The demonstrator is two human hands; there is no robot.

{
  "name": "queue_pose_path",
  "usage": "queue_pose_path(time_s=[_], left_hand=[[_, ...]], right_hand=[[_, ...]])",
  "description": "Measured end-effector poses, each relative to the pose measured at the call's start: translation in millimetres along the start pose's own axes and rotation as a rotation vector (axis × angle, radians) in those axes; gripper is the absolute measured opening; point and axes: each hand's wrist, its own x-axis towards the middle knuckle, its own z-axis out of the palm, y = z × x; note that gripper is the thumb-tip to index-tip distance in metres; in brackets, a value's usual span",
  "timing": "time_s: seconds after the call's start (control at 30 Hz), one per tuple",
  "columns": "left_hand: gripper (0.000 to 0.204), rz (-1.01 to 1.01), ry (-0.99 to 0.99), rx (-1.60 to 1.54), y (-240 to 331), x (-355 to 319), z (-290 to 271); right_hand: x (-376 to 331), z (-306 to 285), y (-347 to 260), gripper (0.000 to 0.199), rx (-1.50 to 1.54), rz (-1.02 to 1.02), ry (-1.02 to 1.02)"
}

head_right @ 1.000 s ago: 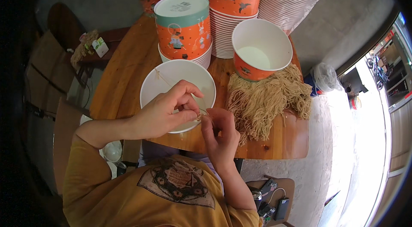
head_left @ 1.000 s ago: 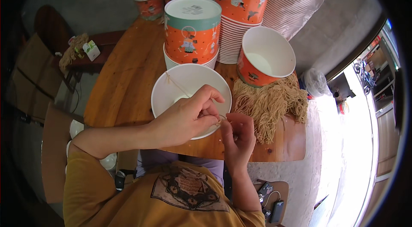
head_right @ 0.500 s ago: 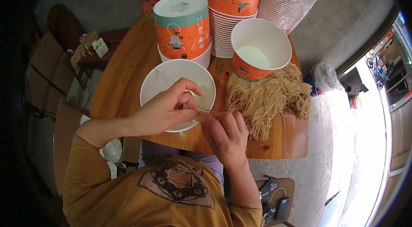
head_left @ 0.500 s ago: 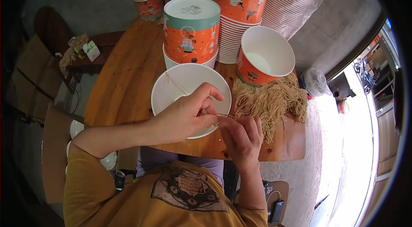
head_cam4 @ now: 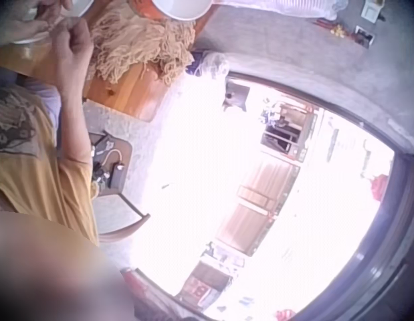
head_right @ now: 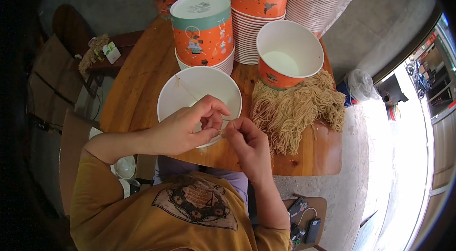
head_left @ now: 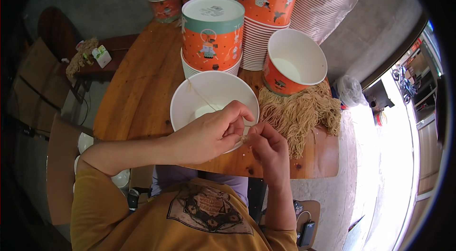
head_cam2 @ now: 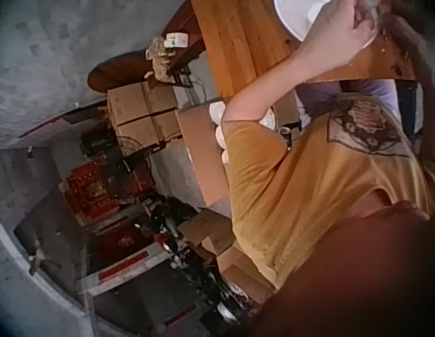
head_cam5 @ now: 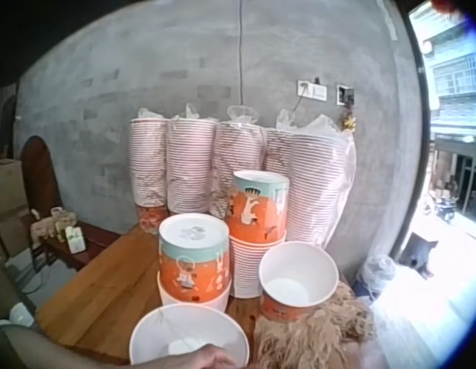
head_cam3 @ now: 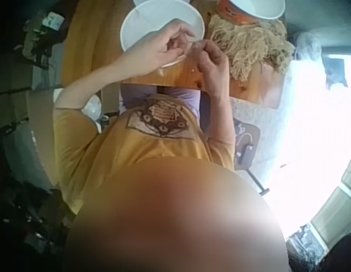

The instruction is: Threading and tying string handles onto large paper buckets for packaging.

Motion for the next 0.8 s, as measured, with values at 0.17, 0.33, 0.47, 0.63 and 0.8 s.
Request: queue_pose_path(time_s=[0.17,0.33,0.47,0.63,0.8], left_hand=[[0.038,-0.002,0.008,-0.008,0.5,0.9,0.1],[0.039,-0.008,0.011,-0.006,1.2,0.8,0.2],[0.039,0.007,-0.011,0.06,3.6,0.9,-1.2],[0.03,0.009,0.005,0.231,4.1,-2.1,-5.3],[0.014,0.037,-0.007,0.382,5.6,-3.9,-7.0]], right_hand=[[-1.8,-6.5,4.0,0.014,0.18,0.067,-0.024],[-6.7,0.9,14.5,0.008,0.103,-0.071,0.04],[-7.0,0.7,21.0,0.01,0.076,-0.143,0.026],[-8.1,0.9,19.0,0.01,0.05,-0.154,0.035],[-8.2,1.0,19.8,0.009,-0.024,-0.19,0.059]])
